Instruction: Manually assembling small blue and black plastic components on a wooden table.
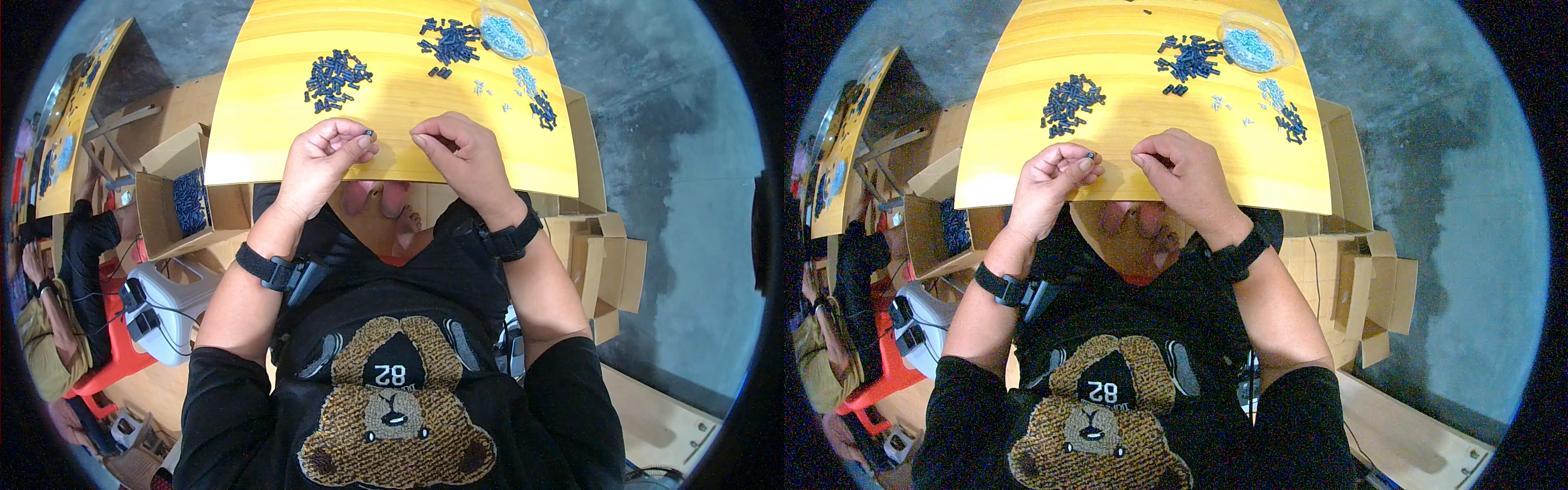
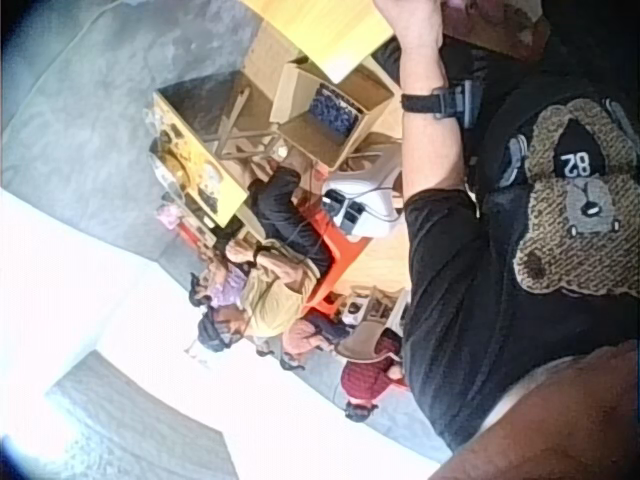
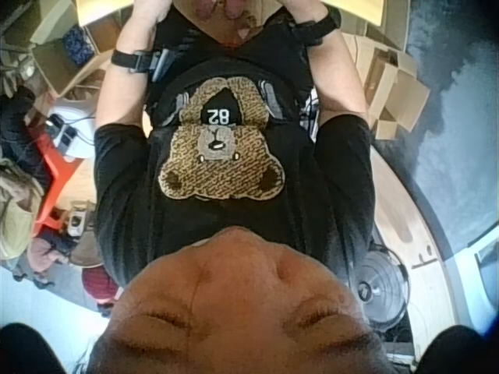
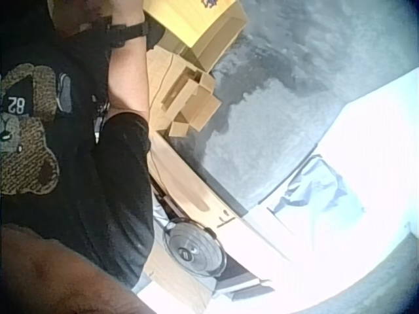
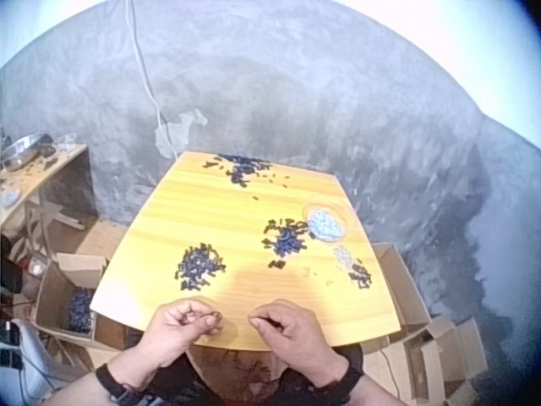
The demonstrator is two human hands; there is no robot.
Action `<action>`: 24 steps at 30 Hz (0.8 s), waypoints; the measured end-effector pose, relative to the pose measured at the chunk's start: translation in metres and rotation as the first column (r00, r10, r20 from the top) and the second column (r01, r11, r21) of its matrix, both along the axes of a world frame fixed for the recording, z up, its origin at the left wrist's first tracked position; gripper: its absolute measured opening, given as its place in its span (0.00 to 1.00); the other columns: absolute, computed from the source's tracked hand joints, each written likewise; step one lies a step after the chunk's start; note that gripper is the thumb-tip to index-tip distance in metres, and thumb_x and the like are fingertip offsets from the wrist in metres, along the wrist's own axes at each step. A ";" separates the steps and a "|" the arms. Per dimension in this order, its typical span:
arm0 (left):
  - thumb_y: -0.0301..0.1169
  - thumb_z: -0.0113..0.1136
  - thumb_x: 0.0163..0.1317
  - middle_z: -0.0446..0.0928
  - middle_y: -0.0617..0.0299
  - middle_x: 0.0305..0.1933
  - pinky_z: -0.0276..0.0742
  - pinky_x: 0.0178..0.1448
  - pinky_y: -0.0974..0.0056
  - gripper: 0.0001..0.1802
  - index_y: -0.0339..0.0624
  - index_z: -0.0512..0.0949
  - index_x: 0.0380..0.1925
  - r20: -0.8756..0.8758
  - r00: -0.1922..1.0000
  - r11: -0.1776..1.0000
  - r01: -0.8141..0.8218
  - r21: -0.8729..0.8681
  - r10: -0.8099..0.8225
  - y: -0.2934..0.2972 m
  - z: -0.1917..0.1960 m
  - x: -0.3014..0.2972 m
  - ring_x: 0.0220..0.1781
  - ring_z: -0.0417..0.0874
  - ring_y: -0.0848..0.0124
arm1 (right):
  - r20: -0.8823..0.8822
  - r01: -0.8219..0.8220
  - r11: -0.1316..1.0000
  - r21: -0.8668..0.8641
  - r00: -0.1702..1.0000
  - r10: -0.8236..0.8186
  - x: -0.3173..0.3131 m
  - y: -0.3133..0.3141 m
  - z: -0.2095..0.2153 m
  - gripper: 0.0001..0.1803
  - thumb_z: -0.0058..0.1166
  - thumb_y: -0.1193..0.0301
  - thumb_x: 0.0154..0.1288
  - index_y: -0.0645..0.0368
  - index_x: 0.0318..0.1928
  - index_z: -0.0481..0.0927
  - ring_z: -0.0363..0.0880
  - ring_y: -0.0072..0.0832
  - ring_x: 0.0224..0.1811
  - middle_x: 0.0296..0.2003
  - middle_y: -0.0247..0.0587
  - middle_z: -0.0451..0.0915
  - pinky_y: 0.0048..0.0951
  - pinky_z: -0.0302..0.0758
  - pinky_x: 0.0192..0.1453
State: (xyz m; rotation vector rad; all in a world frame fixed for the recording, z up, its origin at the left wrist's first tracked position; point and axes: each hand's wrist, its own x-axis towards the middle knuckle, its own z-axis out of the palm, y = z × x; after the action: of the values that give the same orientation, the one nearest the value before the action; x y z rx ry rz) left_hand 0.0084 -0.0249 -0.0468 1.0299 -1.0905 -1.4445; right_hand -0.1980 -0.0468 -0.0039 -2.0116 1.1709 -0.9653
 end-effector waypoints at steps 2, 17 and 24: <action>0.25 0.57 0.62 0.81 0.59 0.39 0.77 0.44 0.71 0.06 0.38 0.76 0.39 0.002 1.000 1.000 0.003 0.001 -0.003 0.000 0.000 0.000 0.38 0.81 0.75 | -0.015 0.016 0.999 -0.037 1.000 -0.016 0.000 0.000 0.001 0.06 0.57 0.73 0.56 0.63 0.30 0.80 0.77 0.36 0.29 0.25 0.44 0.77 0.30 0.72 0.34; 0.25 0.57 0.62 0.81 0.59 0.37 0.76 0.42 0.72 0.06 0.37 0.76 0.39 -0.025 1.000 0.999 -0.009 -0.033 0.008 0.000 -0.004 0.001 0.37 0.81 0.75 | -0.031 -0.034 0.993 -0.112 0.999 0.031 0.004 0.002 0.002 0.04 0.57 0.75 0.55 0.64 0.29 0.79 0.76 0.34 0.28 0.25 0.43 0.76 0.29 0.71 0.32; 0.25 0.58 0.62 0.81 0.62 0.35 0.75 0.42 0.73 0.05 0.37 0.77 0.37 -0.062 0.998 0.999 0.035 0.016 -0.034 0.001 0.003 -0.002 0.37 0.80 0.77 | 0.000 0.002 1.000 -0.017 1.000 -0.002 0.003 0.006 0.007 0.03 0.57 0.77 0.56 0.64 0.29 0.78 0.74 0.29 0.26 0.25 0.40 0.75 0.25 0.69 0.30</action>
State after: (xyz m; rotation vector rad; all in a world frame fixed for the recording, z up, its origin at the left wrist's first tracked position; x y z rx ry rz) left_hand 0.0061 -0.0239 -0.0442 0.9768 -1.0581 -1.5062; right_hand -0.1946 -0.0412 0.0030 -2.0244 1.1686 -0.9796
